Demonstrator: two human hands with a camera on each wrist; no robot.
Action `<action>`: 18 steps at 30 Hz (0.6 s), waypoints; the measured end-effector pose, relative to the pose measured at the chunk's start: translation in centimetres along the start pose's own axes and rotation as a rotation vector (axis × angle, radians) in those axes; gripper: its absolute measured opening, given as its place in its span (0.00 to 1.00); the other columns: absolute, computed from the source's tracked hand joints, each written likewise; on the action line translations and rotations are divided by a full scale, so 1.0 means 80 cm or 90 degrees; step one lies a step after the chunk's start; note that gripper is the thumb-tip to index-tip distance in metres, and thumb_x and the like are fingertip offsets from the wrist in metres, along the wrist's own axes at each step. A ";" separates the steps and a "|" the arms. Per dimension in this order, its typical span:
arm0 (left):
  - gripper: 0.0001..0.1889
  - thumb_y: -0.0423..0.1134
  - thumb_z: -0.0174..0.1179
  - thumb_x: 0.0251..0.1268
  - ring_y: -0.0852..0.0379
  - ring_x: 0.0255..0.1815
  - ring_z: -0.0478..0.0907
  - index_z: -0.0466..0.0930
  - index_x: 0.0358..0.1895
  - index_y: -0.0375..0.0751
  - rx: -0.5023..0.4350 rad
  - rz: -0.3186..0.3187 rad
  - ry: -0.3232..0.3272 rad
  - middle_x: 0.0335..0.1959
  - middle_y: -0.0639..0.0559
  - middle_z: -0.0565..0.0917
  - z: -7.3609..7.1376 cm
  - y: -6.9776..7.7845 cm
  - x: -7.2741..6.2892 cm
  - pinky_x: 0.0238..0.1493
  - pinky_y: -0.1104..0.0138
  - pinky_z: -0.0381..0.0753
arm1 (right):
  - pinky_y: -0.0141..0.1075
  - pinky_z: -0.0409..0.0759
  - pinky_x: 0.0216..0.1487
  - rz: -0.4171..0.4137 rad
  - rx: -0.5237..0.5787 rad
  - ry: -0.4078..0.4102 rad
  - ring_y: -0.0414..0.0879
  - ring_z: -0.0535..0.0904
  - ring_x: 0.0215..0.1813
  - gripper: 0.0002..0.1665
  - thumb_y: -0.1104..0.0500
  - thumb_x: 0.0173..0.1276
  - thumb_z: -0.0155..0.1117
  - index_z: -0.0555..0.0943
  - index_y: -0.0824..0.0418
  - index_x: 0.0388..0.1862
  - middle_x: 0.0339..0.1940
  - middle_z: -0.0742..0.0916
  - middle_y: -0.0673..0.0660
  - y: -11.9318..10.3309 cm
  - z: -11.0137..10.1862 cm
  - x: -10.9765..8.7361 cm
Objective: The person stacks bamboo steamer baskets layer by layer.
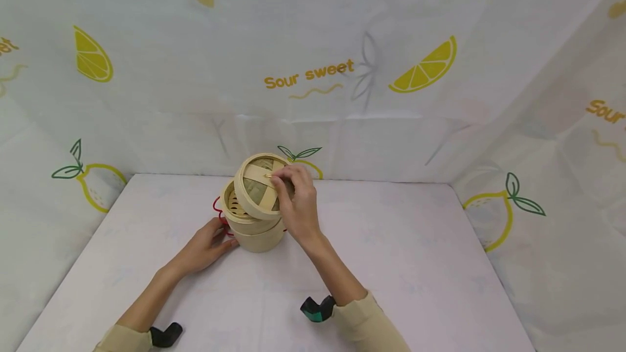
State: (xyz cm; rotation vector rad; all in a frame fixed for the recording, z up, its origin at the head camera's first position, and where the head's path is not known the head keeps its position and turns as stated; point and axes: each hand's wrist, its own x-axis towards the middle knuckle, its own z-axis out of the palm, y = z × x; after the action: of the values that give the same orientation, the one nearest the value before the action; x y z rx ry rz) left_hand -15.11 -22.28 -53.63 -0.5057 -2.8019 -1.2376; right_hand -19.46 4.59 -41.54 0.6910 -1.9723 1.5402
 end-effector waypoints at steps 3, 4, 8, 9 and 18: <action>0.29 0.39 0.72 0.74 0.40 0.71 0.81 0.75 0.72 0.30 0.004 0.005 0.002 0.65 0.38 0.83 0.000 0.001 0.000 0.73 0.43 0.83 | 0.26 0.82 0.69 -0.009 -0.005 0.003 0.60 0.83 0.62 0.07 0.65 0.78 0.68 0.85 0.71 0.46 0.52 0.86 0.67 0.000 0.004 0.000; 0.29 0.39 0.72 0.74 0.39 0.71 0.81 0.75 0.71 0.30 0.005 0.007 0.003 0.65 0.38 0.83 0.000 0.001 0.000 0.73 0.43 0.83 | 0.27 0.82 0.69 -0.010 -0.008 0.004 0.60 0.83 0.62 0.06 0.65 0.78 0.69 0.86 0.70 0.46 0.51 0.87 0.66 0.000 0.005 0.001; 0.28 0.39 0.72 0.74 0.39 0.69 0.82 0.76 0.70 0.29 -0.002 0.021 0.013 0.63 0.37 0.84 0.000 0.000 0.000 0.71 0.42 0.84 | 0.31 0.83 0.69 -0.018 -0.021 0.005 0.59 0.83 0.61 0.06 0.64 0.77 0.70 0.87 0.68 0.46 0.51 0.87 0.65 -0.001 0.011 0.003; 0.28 0.39 0.72 0.74 0.38 0.69 0.82 0.76 0.70 0.29 -0.006 0.027 0.016 0.63 0.37 0.84 0.000 -0.001 -0.001 0.71 0.42 0.84 | 0.33 0.83 0.69 -0.020 -0.024 0.005 0.58 0.83 0.61 0.06 0.64 0.77 0.70 0.87 0.68 0.46 0.50 0.88 0.64 -0.001 0.013 0.003; 0.27 0.41 0.73 0.72 0.44 0.63 0.84 0.78 0.67 0.30 -0.019 0.087 0.054 0.58 0.38 0.85 0.006 -0.017 -0.001 0.65 0.53 0.89 | 0.39 0.86 0.66 -0.039 -0.054 -0.014 0.57 0.83 0.59 0.08 0.63 0.77 0.71 0.87 0.69 0.46 0.49 0.88 0.64 -0.009 0.025 0.007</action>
State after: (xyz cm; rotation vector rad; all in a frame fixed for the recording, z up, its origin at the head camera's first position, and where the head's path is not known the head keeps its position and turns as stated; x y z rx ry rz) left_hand -15.42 -22.77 -54.93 -0.6191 -2.6347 -1.2450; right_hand -19.53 2.44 -41.06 0.7290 -2.0026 1.4099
